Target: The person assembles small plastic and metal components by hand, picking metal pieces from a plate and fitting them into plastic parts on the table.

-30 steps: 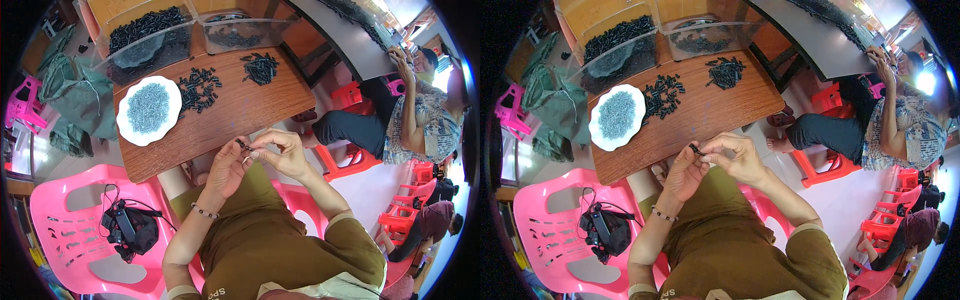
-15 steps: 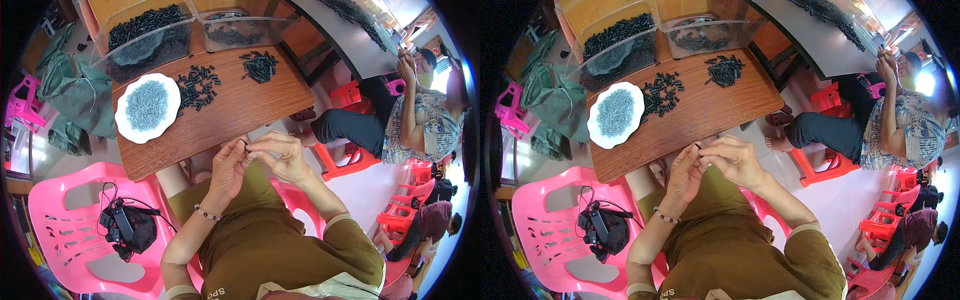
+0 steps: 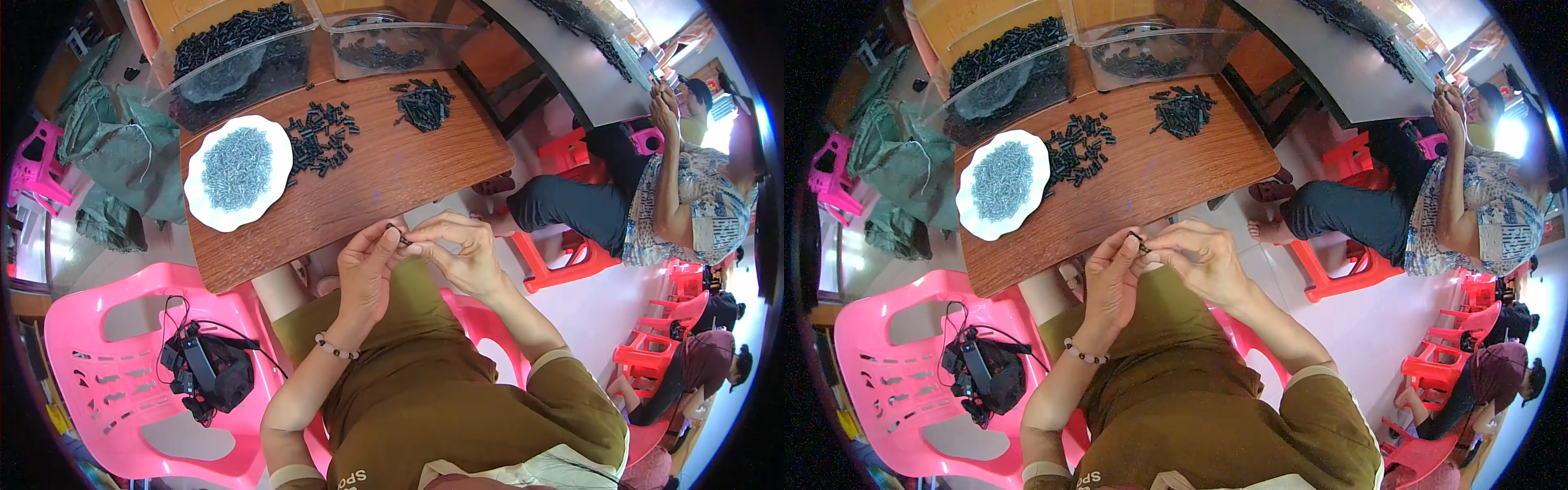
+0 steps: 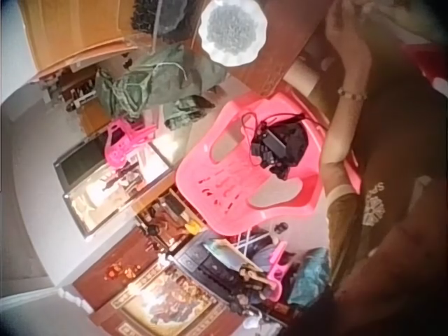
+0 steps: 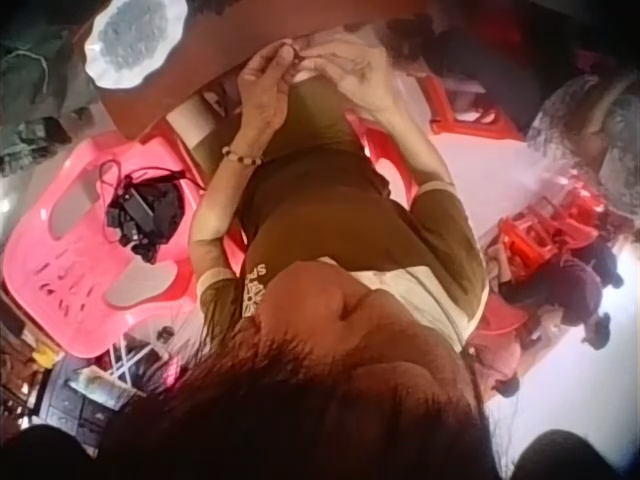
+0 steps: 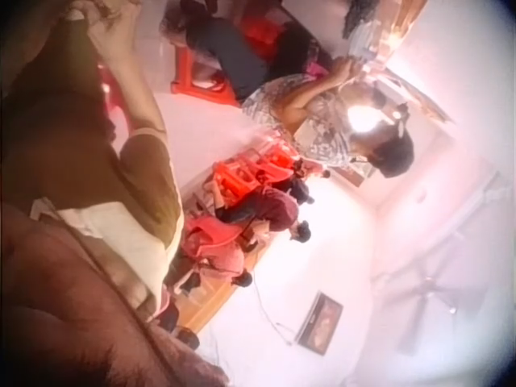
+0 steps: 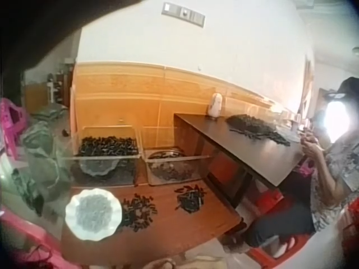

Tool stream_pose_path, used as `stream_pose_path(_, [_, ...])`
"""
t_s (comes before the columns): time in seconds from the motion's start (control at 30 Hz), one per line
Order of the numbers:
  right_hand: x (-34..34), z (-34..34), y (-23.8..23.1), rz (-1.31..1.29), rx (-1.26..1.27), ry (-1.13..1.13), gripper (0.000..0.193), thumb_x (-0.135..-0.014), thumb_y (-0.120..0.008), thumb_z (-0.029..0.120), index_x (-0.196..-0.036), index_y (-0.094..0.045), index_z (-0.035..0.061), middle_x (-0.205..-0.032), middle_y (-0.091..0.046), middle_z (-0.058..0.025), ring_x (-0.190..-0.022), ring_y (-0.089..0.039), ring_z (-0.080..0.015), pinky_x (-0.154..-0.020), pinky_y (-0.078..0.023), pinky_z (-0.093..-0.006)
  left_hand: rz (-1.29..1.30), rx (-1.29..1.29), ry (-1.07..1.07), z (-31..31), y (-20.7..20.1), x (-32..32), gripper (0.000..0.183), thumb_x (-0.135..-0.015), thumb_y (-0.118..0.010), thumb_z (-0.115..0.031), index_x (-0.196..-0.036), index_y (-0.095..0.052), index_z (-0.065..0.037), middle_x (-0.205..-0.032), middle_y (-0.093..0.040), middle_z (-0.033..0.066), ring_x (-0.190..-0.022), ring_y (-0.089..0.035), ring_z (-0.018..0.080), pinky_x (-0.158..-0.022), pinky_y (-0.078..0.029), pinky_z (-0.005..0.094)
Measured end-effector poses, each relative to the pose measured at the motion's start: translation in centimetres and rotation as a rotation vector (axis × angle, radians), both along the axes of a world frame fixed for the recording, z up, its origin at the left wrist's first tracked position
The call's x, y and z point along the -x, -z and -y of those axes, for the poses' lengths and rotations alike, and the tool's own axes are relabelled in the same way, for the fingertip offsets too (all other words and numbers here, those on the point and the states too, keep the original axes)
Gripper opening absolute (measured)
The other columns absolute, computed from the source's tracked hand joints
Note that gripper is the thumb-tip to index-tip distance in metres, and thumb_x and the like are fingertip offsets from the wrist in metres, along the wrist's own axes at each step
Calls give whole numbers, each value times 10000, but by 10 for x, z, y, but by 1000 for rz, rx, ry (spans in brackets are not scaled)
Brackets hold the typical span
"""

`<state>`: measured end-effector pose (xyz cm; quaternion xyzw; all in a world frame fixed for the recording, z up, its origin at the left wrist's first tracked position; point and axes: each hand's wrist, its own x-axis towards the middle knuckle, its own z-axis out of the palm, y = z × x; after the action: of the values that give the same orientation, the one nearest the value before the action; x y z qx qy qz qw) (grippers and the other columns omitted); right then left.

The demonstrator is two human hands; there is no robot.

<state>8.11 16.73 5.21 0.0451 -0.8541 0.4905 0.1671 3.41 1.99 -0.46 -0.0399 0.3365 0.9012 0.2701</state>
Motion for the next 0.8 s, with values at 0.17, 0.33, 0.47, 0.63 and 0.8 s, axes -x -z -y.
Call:
stream_pose_path(0.17, [0,0,-6,-52,33,-20,154,-732,-708,-37,-874,-699,22,-820,-679,-100,-765,-627,-205,-707,-493,-300,189,-320,165,5,5,3,215,-877,-651,-147,-1078,-622,-76,-963,-648,31,-845,-616,139,-722,-526,265])
stream_pose_path(0.33, [0,-1,-10,-35,16,-15,139,-731,-704,-38,-860,-700,14,-818,-681,-105,-759,-629,-209,-703,-494,-307,230,-353,230,4,9,3,232,-883,-640,-180,-1100,-591,-114,-983,-602,-10,-862,-583,115,-773,-514,264])
stream_pose_path(0.47, [1,-4,-2,-90,-31,2,144,-722,-757,23,-856,-706,19,-795,-686,-88,-718,-619,-165,-655,-478,-275,232,-346,248,5,8,4,236,-878,-645,-177,-1098,-591,-109,-965,-608,-12,-866,-582,122,-771,-498,275])
stream_pose_path(0.63, [1,-3,-2,-104,-68,5,143,-723,-758,29,-857,-707,21,-792,-690,-88,-716,-616,-165,-658,-476,-280,204,-324,249,4,10,3,234,-872,-652,-172,-1093,-611,-105,-958,-627,-13,-872,-581,125,-750,-491,274])
stream_pose_path(0.8, [0,-3,-3,-83,-65,12,144,-719,-732,0,-858,-704,23,-790,-679,-98,-719,-621,-200,-659,-484,-296,178,-284,246,3,8,2,221,-876,-650,-171,-1085,-631,-103,-956,-640,-15,-879,-580,124,-740,-486,271])
